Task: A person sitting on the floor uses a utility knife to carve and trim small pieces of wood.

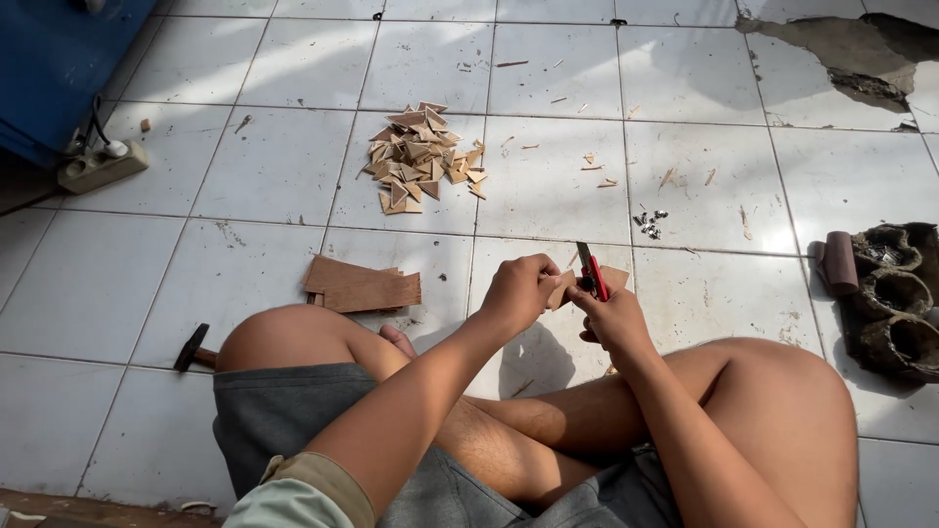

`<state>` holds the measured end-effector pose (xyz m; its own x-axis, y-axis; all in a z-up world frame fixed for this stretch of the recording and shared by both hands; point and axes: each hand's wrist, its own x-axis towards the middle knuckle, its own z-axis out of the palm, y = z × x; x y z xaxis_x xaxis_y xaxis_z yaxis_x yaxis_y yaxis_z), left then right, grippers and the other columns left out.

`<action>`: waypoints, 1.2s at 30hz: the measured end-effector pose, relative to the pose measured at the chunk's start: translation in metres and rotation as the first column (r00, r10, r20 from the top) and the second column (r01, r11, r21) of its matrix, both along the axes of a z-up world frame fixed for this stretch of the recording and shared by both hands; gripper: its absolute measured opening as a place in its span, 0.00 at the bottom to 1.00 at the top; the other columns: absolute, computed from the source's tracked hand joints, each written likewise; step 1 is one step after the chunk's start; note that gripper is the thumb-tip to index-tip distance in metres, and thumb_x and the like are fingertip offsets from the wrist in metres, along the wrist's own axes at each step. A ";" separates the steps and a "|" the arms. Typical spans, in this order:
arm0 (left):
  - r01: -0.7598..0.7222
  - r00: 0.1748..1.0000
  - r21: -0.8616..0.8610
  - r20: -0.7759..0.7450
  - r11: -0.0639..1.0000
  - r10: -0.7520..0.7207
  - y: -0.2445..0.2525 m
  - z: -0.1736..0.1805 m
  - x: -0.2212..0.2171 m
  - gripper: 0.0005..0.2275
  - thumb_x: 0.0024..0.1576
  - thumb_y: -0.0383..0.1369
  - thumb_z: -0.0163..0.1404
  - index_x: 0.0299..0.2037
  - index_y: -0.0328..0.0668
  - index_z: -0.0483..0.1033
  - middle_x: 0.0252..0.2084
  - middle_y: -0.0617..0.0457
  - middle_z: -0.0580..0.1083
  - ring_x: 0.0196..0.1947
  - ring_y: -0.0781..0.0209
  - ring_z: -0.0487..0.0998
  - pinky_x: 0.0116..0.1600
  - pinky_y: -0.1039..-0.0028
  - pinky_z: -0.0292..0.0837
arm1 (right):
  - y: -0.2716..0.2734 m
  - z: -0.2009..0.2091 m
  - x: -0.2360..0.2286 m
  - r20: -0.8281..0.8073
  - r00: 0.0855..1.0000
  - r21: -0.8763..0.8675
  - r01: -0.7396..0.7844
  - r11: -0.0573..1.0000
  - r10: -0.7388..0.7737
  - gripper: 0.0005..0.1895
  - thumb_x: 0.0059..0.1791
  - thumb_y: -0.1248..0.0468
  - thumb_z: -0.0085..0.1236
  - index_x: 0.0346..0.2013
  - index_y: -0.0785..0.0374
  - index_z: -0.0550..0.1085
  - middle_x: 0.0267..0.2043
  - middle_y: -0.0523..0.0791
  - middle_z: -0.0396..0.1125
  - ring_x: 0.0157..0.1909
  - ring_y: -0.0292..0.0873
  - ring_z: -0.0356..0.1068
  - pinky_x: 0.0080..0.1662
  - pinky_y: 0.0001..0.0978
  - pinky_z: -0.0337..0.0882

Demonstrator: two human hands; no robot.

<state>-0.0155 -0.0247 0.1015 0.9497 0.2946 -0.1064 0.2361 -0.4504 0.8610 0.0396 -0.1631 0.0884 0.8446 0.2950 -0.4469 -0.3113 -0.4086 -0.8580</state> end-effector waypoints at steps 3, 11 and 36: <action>-0.124 0.989 0.091 -0.074 0.988 0.131 -0.003 0.024 -0.025 0.03 0.48 0.26 0.50 0.29 0.33 0.74 0.20 0.43 0.72 0.21 0.50 0.76 0.28 0.71 0.71 | 0.009 0.024 -0.012 0.101 0.990 -0.040 -0.093 0.995 0.097 0.11 0.38 0.61 0.60 0.28 0.66 0.73 0.09 0.46 0.55 0.15 0.37 0.58 0.24 0.28 0.70; -0.317 0.941 0.167 -0.072 0.934 0.332 -0.010 -0.001 -0.016 0.03 0.46 0.25 0.48 0.21 0.38 0.70 0.18 0.44 0.72 0.24 0.45 0.76 0.31 0.66 0.71 | 0.015 -0.002 -0.005 0.341 0.882 -0.462 -0.146 0.875 0.327 0.08 0.38 0.62 0.56 0.24 0.65 0.74 0.14 0.51 0.63 0.19 0.47 0.66 0.26 0.35 0.69; -0.056 0.989 0.505 -0.088 0.861 0.116 0.007 -0.049 0.002 0.04 0.49 0.26 0.46 0.29 0.49 0.68 0.27 0.57 0.68 0.32 0.61 0.74 0.35 0.73 0.73 | 0.031 0.003 0.006 -0.164 0.984 0.000 -0.068 0.998 0.067 0.20 0.43 0.53 0.52 0.38 0.68 0.71 0.24 0.50 0.66 0.15 0.37 0.57 0.19 0.27 0.63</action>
